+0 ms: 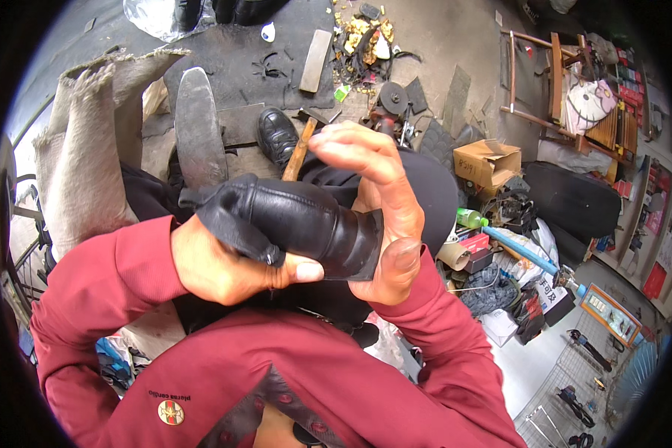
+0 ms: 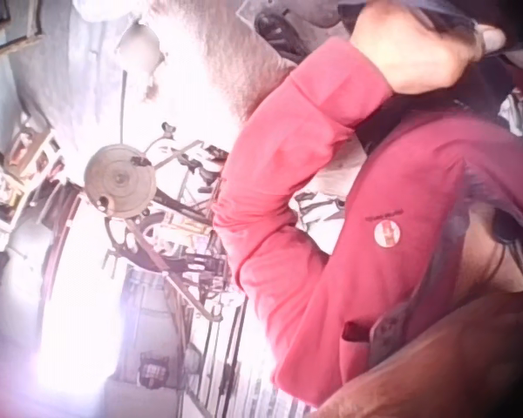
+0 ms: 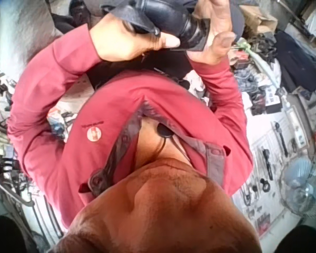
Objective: The person hammers a new sole onto a black shoe using a hammer and nails, then applies glue to the shoe's upper and presses the parts together. The person handles the shoe, hammer, nails, and glue bottle during the repair.
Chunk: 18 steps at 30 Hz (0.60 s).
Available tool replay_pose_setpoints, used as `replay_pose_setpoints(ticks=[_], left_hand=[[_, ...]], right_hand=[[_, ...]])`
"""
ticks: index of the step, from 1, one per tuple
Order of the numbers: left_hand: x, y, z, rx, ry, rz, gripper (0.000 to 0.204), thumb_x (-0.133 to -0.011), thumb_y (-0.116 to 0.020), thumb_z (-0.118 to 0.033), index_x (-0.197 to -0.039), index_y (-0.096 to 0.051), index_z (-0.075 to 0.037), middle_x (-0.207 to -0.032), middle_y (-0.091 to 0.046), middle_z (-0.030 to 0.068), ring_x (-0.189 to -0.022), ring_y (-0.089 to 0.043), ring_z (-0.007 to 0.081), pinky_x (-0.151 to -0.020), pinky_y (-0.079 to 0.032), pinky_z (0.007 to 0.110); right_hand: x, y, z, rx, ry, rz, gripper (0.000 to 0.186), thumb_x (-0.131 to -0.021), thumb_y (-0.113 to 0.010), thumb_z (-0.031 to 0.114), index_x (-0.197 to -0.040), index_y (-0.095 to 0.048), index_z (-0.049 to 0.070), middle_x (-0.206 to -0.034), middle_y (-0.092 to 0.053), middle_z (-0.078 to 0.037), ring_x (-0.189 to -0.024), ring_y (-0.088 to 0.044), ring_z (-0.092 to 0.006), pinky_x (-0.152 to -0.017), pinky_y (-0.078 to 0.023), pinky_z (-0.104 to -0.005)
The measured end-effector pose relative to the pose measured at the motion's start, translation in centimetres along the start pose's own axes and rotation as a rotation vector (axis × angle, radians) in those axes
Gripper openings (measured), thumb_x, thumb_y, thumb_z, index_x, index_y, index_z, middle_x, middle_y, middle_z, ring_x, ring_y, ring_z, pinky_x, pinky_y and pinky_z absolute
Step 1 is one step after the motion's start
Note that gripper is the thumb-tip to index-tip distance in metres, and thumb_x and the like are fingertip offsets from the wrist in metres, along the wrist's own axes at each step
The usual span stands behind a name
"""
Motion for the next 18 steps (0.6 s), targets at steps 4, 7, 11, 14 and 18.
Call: replay_pose_setpoints(ticks=[4,7,11,14,18], left_hand=[[-0.3,0.9,1.0,0.002,0.095,-0.011,0.022,-0.093,-0.076,-0.006,-0.114,-0.071,-0.001,-0.099,-0.072,0.0066,-0.089,-0.065,0.0150,-0.081,-0.054,0.033],[-0.6,1.9,1.2,0.071,0.162,-0.059,0.022,-0.095,-0.076,-0.010,-0.114,-0.071,-0.001,-0.095,-0.071,0.0031,-0.086,-0.062,0.0110,-0.077,-0.054,0.032],[-0.7,2.0,1.5,0.171,0.204,-0.110,0.023,-0.094,-0.076,-0.014,-0.113,-0.072,-0.002,-0.096,-0.072,0.0025,-0.088,-0.063,0.0109,-0.080,-0.053,0.030],[-0.6,2.2,2.3,0.193,0.201,-0.228,0.023,-0.092,-0.075,-0.017,-0.106,-0.072,0.000,-0.091,-0.073,0.0051,-0.087,-0.066,0.0126,-0.084,-0.053,0.031],[-1.1,3.0,2.4,0.249,0.078,-0.314,0.023,-0.093,-0.070,-0.015,-0.109,-0.075,0.000,-0.097,-0.077,0.0077,-0.088,-0.067,0.0125,-0.085,-0.053,0.032]], right_hand=[[-0.7,-0.2,-1.4,0.092,-0.165,0.080,0.085,-0.103,-0.032,0.068,-0.131,-0.061,-0.007,-0.133,-0.058,-0.024,-0.130,-0.053,-0.0344,-0.116,-0.034,-0.0471],[-1.1,-0.1,-2.2,0.115,-0.239,0.033,0.081,-0.104,-0.035,0.064,-0.129,-0.062,-0.007,-0.131,-0.060,-0.023,-0.129,-0.055,-0.0320,-0.115,-0.036,-0.0440],[-0.6,0.1,-3.6,-0.166,-0.362,-0.132,0.081,-0.104,-0.033,0.066,-0.136,-0.058,-0.004,-0.132,-0.061,-0.018,-0.129,-0.055,-0.0282,-0.114,-0.036,-0.0415],[0.0,0.9,-5.1,-0.343,-0.457,-0.337,0.081,-0.103,-0.035,0.068,-0.143,-0.052,0.000,-0.133,-0.062,-0.014,-0.127,-0.056,-0.0259,-0.112,-0.040,-0.0404],[0.2,1.7,-6.5,-0.420,-0.481,-0.536,0.058,-0.109,-0.042,0.051,-0.139,-0.056,0.003,-0.129,-0.065,-0.012,-0.122,-0.060,-0.0228,-0.105,-0.046,-0.0382]])
Point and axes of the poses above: each hand's wrist, its own x-axis away from the middle knuckle, its own y-axis out of the back of the hand, z = x × y, the point moved 9 cm from there along -x, towards the middle knuckle
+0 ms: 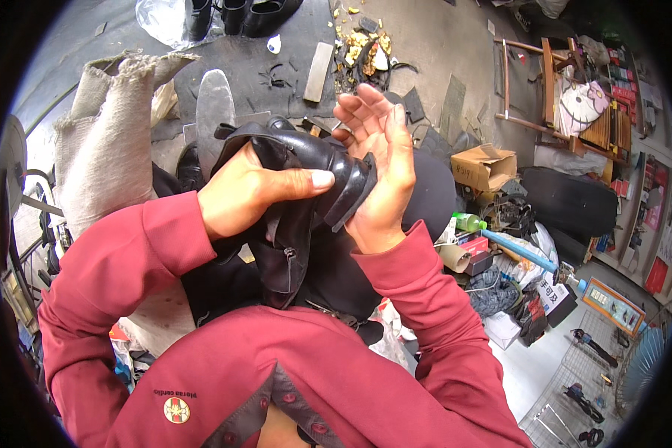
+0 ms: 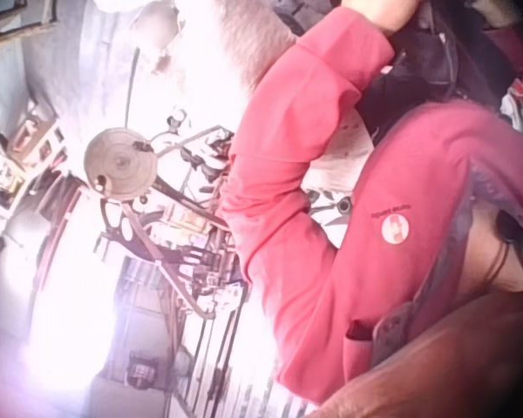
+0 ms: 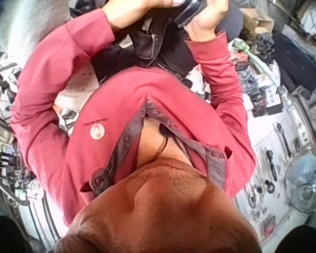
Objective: The person hammers a new sole onto a black shoe using a hammer and nails, then applies glue to the shoe's upper and presses the parts together. The person handles the shoe, hammer, nails, and glue bottle during the repair.
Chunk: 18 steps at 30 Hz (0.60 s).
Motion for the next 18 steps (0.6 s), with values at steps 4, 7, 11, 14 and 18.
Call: replay_pose_setpoints(ticks=[4,7,11,14,18], left_hand=[[-0.2,0.4,0.7,-0.055,0.056,-0.001,0.024,-0.091,-0.070,-0.016,-0.107,-0.076,0.001,-0.100,-0.078,0.0088,-0.090,-0.068,0.0124,-0.087,-0.053,0.031],[-0.3,0.4,0.5,-0.043,0.027,-0.022,0.024,-0.092,-0.070,-0.016,-0.106,-0.076,0.001,-0.098,-0.078,0.0086,-0.088,-0.068,0.0127,-0.086,-0.053,0.032],[-0.2,0.2,0.4,-0.061,0.043,-0.041,0.024,-0.095,-0.069,-0.020,-0.106,-0.076,0.000,-0.095,-0.077,0.0082,-0.085,-0.067,0.0128,-0.083,-0.053,0.032],[-0.1,0.2,0.2,-0.031,0.042,-0.080,0.024,-0.097,-0.069,-0.022,-0.104,-0.075,0.000,-0.092,-0.076,0.0077,-0.083,-0.066,0.0126,-0.081,-0.053,0.033],[0.3,0.2,0.6,0.000,0.055,-0.162,0.024,-0.098,-0.068,-0.021,-0.103,-0.073,0.001,-0.089,-0.075,0.0072,-0.081,-0.064,0.0129,-0.079,-0.053,0.034]], right_hand=[[-0.1,0.1,-0.7,-0.007,-0.054,-0.042,0.060,-0.108,-0.043,0.053,-0.137,-0.057,0.003,-0.126,-0.066,-0.011,-0.118,-0.061,-0.0229,-0.102,-0.048,-0.0378],[-0.1,0.0,-1.0,-0.056,-0.122,-0.049,0.063,-0.107,-0.044,0.056,-0.136,-0.058,0.002,-0.124,-0.066,-0.011,-0.115,-0.062,-0.0225,-0.102,-0.047,-0.0369],[-0.1,-0.1,-1.1,-0.067,-0.171,-0.054,0.070,-0.105,-0.043,0.060,-0.135,-0.058,-0.002,-0.125,-0.065,-0.016,-0.118,-0.061,-0.0289,-0.109,-0.047,-0.0426],[-0.2,-0.2,-1.2,-0.067,-0.187,-0.045,0.070,-0.105,-0.043,0.060,-0.133,-0.059,-0.002,-0.124,-0.065,-0.016,-0.117,-0.061,-0.0284,-0.108,-0.047,-0.0422],[-0.4,-0.1,-1.6,-0.108,-0.200,-0.051,0.067,-0.105,-0.043,0.058,-0.128,-0.062,-0.002,-0.120,-0.066,-0.013,-0.113,-0.062,-0.0266,-0.103,-0.049,-0.0404]])
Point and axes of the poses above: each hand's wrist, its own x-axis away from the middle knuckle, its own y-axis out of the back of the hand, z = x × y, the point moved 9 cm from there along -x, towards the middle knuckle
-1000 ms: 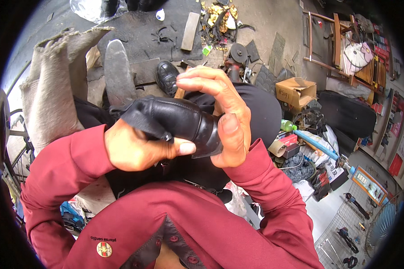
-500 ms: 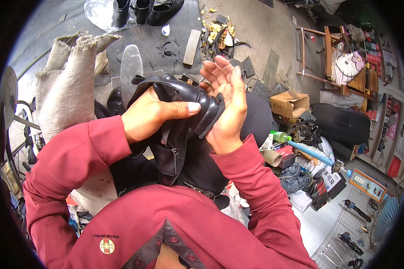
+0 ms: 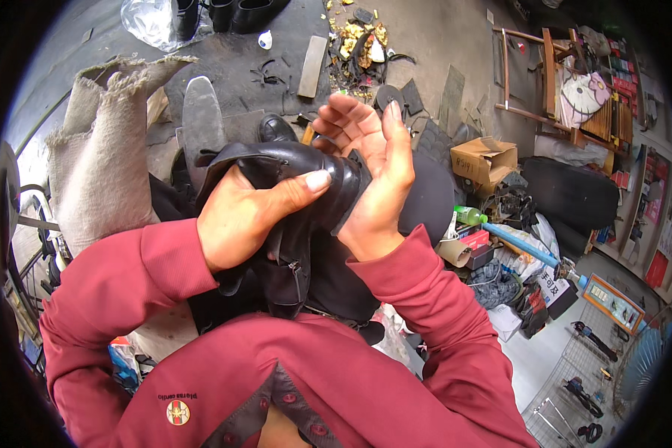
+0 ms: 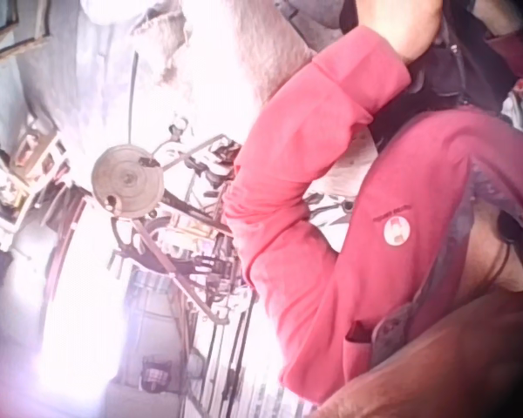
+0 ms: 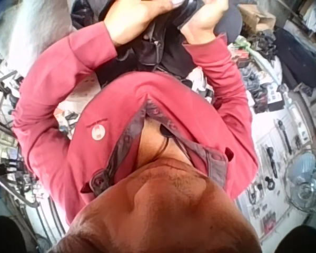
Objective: The person hammers a new sole onto a black shoe using a hammer and nails, then applies glue to the shoe's upper and presses the parts together. The person handles the shoe, hammer, nails, and glue bottle during the repair.
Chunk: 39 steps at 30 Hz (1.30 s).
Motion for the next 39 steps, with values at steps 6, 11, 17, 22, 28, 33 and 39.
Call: replay_pose_setpoints(ticks=[6,11,17,22,28,33,39], left_hand=[[-1.1,0.7,0.0,-0.012,-0.061,-0.073,0.025,-0.098,-0.067,-0.022,-0.100,-0.072,0.002,-0.084,-0.073,0.0066,-0.076,-0.064,0.0137,-0.072,-0.052,0.032],[-1.2,0.8,0.5,0.060,0.055,0.009,0.028,-0.099,-0.067,-0.026,-0.089,-0.072,0.001,-0.067,-0.067,0.0045,-0.051,-0.058,0.0101,-0.047,-0.043,0.028],[-0.5,0.7,0.8,0.091,0.108,-0.016,0.028,-0.099,-0.066,-0.027,-0.087,-0.071,-0.002,-0.063,-0.065,0.0032,-0.046,-0.055,0.0103,-0.042,-0.040,0.029],[-0.4,0.9,0.2,0.062,-0.013,-0.082,0.029,-0.099,-0.066,-0.027,-0.089,-0.071,-0.001,-0.064,-0.064,0.0019,-0.050,-0.055,0.0095,-0.046,-0.041,0.029],[-1.1,1.4,0.7,0.139,0.006,-0.122,0.028,-0.098,-0.068,-0.026,-0.085,-0.072,-0.002,-0.065,-0.065,0.0013,-0.051,-0.055,0.0090,-0.046,-0.040,0.029],[-1.3,1.8,1.6,0.162,0.095,-0.109,0.030,-0.097,-0.070,-0.028,-0.079,-0.072,-0.003,-0.063,-0.065,0.0017,-0.047,-0.056,0.0094,-0.042,-0.039,0.027],[-0.4,1.3,2.0,0.218,0.184,-0.176,0.032,-0.098,-0.069,-0.031,-0.083,-0.074,-0.004,-0.064,-0.066,0.0023,-0.047,-0.057,0.0092,-0.040,-0.038,0.026]], right_hand=[[-1.0,0.7,-0.3,0.031,0.010,-0.086,0.063,-0.105,-0.044,0.055,-0.124,-0.065,-0.001,-0.115,-0.068,-0.012,-0.108,-0.064,-0.0251,-0.099,-0.051,-0.0394],[-0.5,0.2,0.1,-0.007,0.060,-0.080,0.061,-0.105,-0.046,0.057,-0.121,-0.066,0.002,-0.112,-0.069,-0.009,-0.104,-0.065,-0.0199,-0.093,-0.050,-0.0345],[0.0,0.1,0.1,0.011,0.112,-0.096,0.063,-0.105,-0.046,0.057,-0.123,-0.065,0.000,-0.114,-0.069,-0.010,-0.105,-0.065,-0.0212,-0.094,-0.050,-0.0351],[-0.4,0.0,-0.2,0.062,0.128,-0.103,0.069,-0.104,-0.042,0.059,-0.127,-0.062,-0.003,-0.119,-0.067,-0.015,-0.114,-0.062,-0.0282,-0.104,-0.048,-0.0396],[-1.1,0.0,-0.4,0.059,0.126,-0.137,0.069,-0.105,-0.043,0.058,-0.124,-0.062,-0.005,-0.116,-0.068,-0.017,-0.112,-0.063,-0.0292,-0.105,-0.047,-0.0408],[-0.7,0.3,-0.1,0.019,0.154,-0.121,0.070,-0.104,-0.044,0.060,-0.127,-0.061,-0.004,-0.121,-0.066,-0.017,-0.117,-0.061,-0.0297,-0.107,-0.046,-0.0412],[-0.3,0.2,-0.2,0.010,0.156,-0.092,0.071,-0.103,-0.045,0.062,-0.128,-0.061,-0.002,-0.125,-0.066,-0.016,-0.119,-0.061,-0.0290,-0.105,-0.047,-0.0408]])
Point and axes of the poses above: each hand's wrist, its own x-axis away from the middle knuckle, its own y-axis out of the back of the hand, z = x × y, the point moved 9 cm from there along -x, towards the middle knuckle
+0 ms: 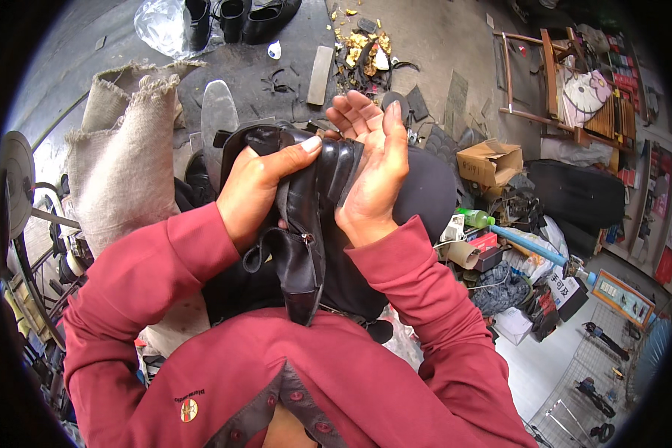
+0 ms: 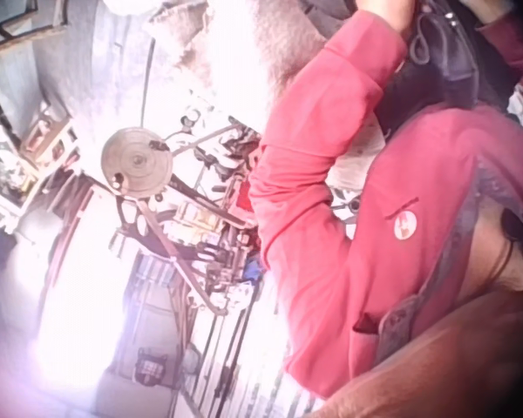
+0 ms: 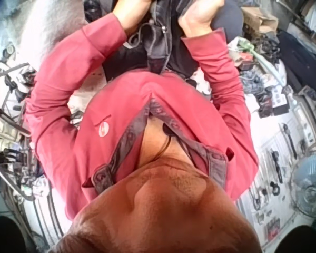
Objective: The person hammers a new sole onto a black shoe using a hammer and nails, then applies glue to the shoe's upper and presses the parts together. The person handles the shoe, hammer, nails, and glue bottle during the repair.
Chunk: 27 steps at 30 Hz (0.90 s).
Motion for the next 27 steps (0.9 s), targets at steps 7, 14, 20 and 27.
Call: replay_pose_setpoints(ticks=[7,14,20,27], left_hand=[[0.5,0.2,0.6,-0.033,-0.030,-0.061,0.029,-0.099,-0.068,-0.028,-0.084,-0.074,-0.004,-0.065,-0.065,0.0008,-0.047,-0.055,0.0093,-0.042,-0.039,0.028],[-0.2,0.1,-0.3,-0.075,-0.183,-0.002,0.026,-0.098,-0.069,-0.023,-0.087,-0.073,0.000,-0.072,-0.066,-0.0005,-0.058,-0.056,0.0086,-0.054,-0.044,0.029],[0.9,0.1,-0.7,-0.003,-0.262,0.029,0.022,-0.099,-0.068,-0.020,-0.104,-0.072,0.002,-0.092,-0.073,0.0043,-0.080,-0.064,0.0100,-0.073,-0.053,0.029],[0.9,-0.5,-0.9,-0.087,-0.255,0.102,0.021,-0.100,-0.071,-0.018,-0.109,-0.071,0.001,-0.101,-0.073,0.0044,-0.093,-0.065,0.0116,-0.083,-0.053,0.030]], right_hand=[[-0.4,0.2,-0.4,0.165,0.042,-0.033,0.067,-0.105,-0.044,0.058,-0.124,-0.063,-0.003,-0.118,-0.070,-0.016,-0.111,-0.066,-0.0290,-0.102,-0.049,-0.0389],[-0.2,0.5,-0.7,0.110,-0.001,-0.055,0.068,-0.105,-0.043,0.058,-0.124,-0.062,-0.005,-0.120,-0.069,-0.018,-0.113,-0.065,-0.0290,-0.104,-0.050,-0.0408],[0.4,0.6,-2.8,-0.101,-0.157,-0.064,0.072,-0.104,-0.044,0.061,-0.127,-0.061,-0.005,-0.121,-0.067,-0.018,-0.115,-0.063,-0.0303,-0.105,-0.051,-0.0431],[1.2,0.2,-3.1,-0.185,-0.284,-0.029,0.077,-0.103,-0.044,0.065,-0.129,-0.063,-0.005,-0.119,-0.068,-0.017,-0.114,-0.065,-0.0290,-0.104,-0.052,-0.0423]])
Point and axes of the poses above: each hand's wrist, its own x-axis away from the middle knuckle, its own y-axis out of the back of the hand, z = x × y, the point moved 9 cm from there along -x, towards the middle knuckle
